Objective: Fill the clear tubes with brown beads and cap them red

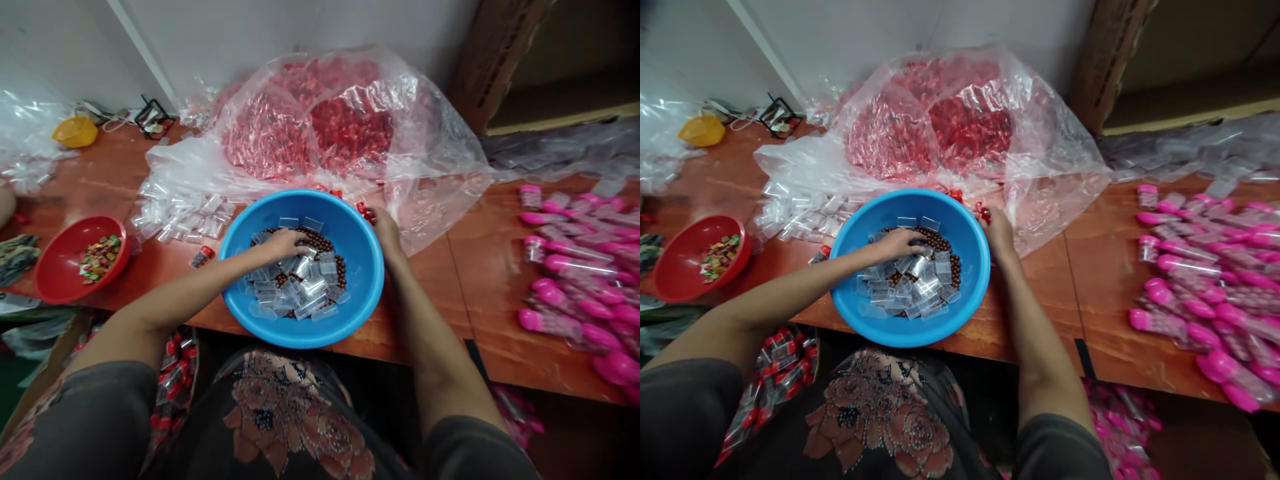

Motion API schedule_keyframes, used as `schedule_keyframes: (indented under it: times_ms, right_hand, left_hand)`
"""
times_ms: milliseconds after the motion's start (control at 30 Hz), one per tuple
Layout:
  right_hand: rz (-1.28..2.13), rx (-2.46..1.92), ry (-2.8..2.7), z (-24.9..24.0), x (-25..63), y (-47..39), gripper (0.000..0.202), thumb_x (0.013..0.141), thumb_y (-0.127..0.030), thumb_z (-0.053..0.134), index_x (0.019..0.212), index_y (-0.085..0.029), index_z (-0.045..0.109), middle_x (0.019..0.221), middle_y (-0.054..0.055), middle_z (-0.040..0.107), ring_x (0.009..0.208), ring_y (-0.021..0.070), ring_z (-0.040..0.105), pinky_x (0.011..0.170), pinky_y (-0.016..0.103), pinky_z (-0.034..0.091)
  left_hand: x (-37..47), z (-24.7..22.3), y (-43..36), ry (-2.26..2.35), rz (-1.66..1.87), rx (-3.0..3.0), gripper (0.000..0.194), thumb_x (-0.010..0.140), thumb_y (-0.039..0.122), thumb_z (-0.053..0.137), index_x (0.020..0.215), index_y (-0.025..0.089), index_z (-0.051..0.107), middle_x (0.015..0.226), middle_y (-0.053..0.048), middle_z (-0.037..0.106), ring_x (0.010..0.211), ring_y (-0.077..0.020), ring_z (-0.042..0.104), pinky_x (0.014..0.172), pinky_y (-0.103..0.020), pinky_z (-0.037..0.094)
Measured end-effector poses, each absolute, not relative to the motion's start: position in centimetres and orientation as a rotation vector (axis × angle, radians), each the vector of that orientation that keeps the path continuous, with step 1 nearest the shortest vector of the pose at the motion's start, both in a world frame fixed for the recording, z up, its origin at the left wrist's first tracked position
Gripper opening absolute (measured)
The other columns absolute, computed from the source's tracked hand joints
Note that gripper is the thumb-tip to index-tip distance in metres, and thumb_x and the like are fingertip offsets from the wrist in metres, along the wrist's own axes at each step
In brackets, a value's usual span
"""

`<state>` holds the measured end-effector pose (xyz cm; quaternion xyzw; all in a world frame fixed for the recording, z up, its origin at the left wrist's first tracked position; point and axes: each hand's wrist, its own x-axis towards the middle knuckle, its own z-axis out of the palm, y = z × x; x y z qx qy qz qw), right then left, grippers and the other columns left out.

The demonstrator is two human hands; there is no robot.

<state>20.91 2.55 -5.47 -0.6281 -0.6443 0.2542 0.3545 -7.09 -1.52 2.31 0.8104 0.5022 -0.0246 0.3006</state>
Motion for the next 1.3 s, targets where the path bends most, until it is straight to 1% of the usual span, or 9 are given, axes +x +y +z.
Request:
schedule_keyframes:
  times_ms: [167, 267, 367, 500, 600, 700, 1033, 1167, 1300]
  right_hand:
    - [0.655, -1.529, -1.348, -4.5, 21.3, 0.5, 0.041, 0.080, -0.032, 0.060, 0.120, -0.024, 0.063, 0.110, 0.006, 0.070, 0.090, 0.0198, 0.065, 0.085, 0.040, 0.053]
    - [0.647, -1.443, -1.261, -3.8, 22.0, -1.4, 0.037, 0.081, -0.033, 0.063, 0.116, -0.025, 0.065, 0.107, 0.004, 0.071, 0.087, 0.0177, 0.065, 0.085, 0.039, 0.054]
    - [0.676, -1.406, -1.168, -3.2, 22.8, -3.6, 0.034, 0.080, -0.036, 0.068, 0.112, -0.026, 0.068, 0.103, 0.002, 0.071, 0.086, 0.0173, 0.066, 0.084, 0.038, 0.054]
    - [0.725, -1.423, -1.064, -2.8, 23.3, -6.1, 0.033, 0.076, -0.038, 0.075, 0.107, -0.027, 0.071, 0.098, 0.002, 0.071, 0.084, 0.0177, 0.066, 0.087, 0.040, 0.054]
    - [0.766, -1.387, -1.017, -2.7, 23.0, -7.6, 0.036, 0.076, -0.039, 0.076, 0.109, -0.026, 0.071, 0.099, 0.002, 0.072, 0.091, 0.0188, 0.068, 0.094, 0.044, 0.053]
    - [0.830, -1.349, -0.965, -2.2, 22.6, -9.1, 0.040, 0.074, -0.038, 0.078, 0.112, -0.025, 0.069, 0.102, 0.003, 0.072, 0.095, 0.0191, 0.068, 0.097, 0.046, 0.053]
    - [0.867, -1.335, -0.832, -0.9, 22.1, -12.4, 0.047, 0.073, -0.031, 0.079, 0.117, -0.026, 0.064, 0.102, 0.002, 0.071, 0.091, 0.0172, 0.069, 0.083, 0.038, 0.059]
    - [0.818, -1.307, -0.788, -0.8, 21.7, -13.0, 0.053, 0.072, -0.028, 0.081, 0.120, -0.027, 0.060, 0.100, 0.000, 0.070, 0.089, 0.0158, 0.068, 0.084, 0.037, 0.059]
    - [0.776, -1.313, -0.768, -0.4, 21.3, -13.5, 0.059, 0.070, -0.026, 0.083, 0.122, -0.028, 0.057, 0.099, -0.001, 0.071, 0.090, 0.0155, 0.070, 0.092, 0.039, 0.056]
  left_hand:
    - [-5.7, 1.9, -2.0, 1.374, -0.049, 1.937, 0.032, 0.082, 0.036, 0.068, 0.108, 0.017, 0.072, 0.104, -0.007, 0.073, 0.094, -0.0216, 0.064, 0.079, -0.026, 0.041]
    - [-6.7, 2.1, -1.3, 1.357, 0.021, 1.871, 0.025, 0.080, 0.031, 0.069, 0.099, 0.016, 0.072, 0.094, -0.005, 0.072, 0.084, -0.0176, 0.061, 0.072, -0.025, 0.039]
    - [-8.9, 3.1, 0.3, 1.434, 0.048, 1.841, 0.019, 0.077, 0.029, 0.071, 0.090, 0.016, 0.074, 0.081, -0.004, 0.070, 0.074, -0.0154, 0.057, 0.068, -0.025, 0.038]
    - [-10.6, 4.3, 2.0, 1.636, -0.110, 1.832, 0.012, 0.063, 0.022, 0.081, 0.071, 0.015, 0.075, 0.062, -0.002, 0.062, 0.063, -0.0147, 0.052, 0.064, -0.027, 0.036]
    - [-9.4, 3.7, 1.9, 1.619, -0.113, 1.673, 0.008, 0.065, 0.019, 0.080, 0.069, 0.014, 0.075, 0.054, -0.001, 0.058, 0.055, -0.0139, 0.052, 0.060, -0.027, 0.038]
    - [-7.4, 2.3, 1.5, 1.545, -0.078, 1.582, 0.009, 0.068, 0.022, 0.079, 0.069, 0.014, 0.075, 0.055, 0.000, 0.060, 0.050, -0.0124, 0.053, 0.057, -0.026, 0.041]
    - [-3.0, -0.5, 2.0, 1.323, 0.108, 1.499, 0.013, 0.068, 0.023, 0.081, 0.073, 0.013, 0.075, 0.058, 0.000, 0.063, 0.054, -0.0104, 0.054, 0.059, -0.025, 0.046]
    - [-2.4, -0.7, 1.9, 1.229, 0.100, 1.401, 0.011, 0.067, 0.020, 0.081, 0.075, 0.014, 0.076, 0.063, 0.000, 0.067, 0.059, -0.0120, 0.060, 0.063, -0.027, 0.052]
    - [-2.9, -0.7, 1.7, 1.125, 0.106, 1.201, 0.016, 0.062, 0.015, 0.084, 0.075, 0.014, 0.075, 0.067, 0.000, 0.069, 0.066, -0.0127, 0.064, 0.071, -0.029, 0.056]
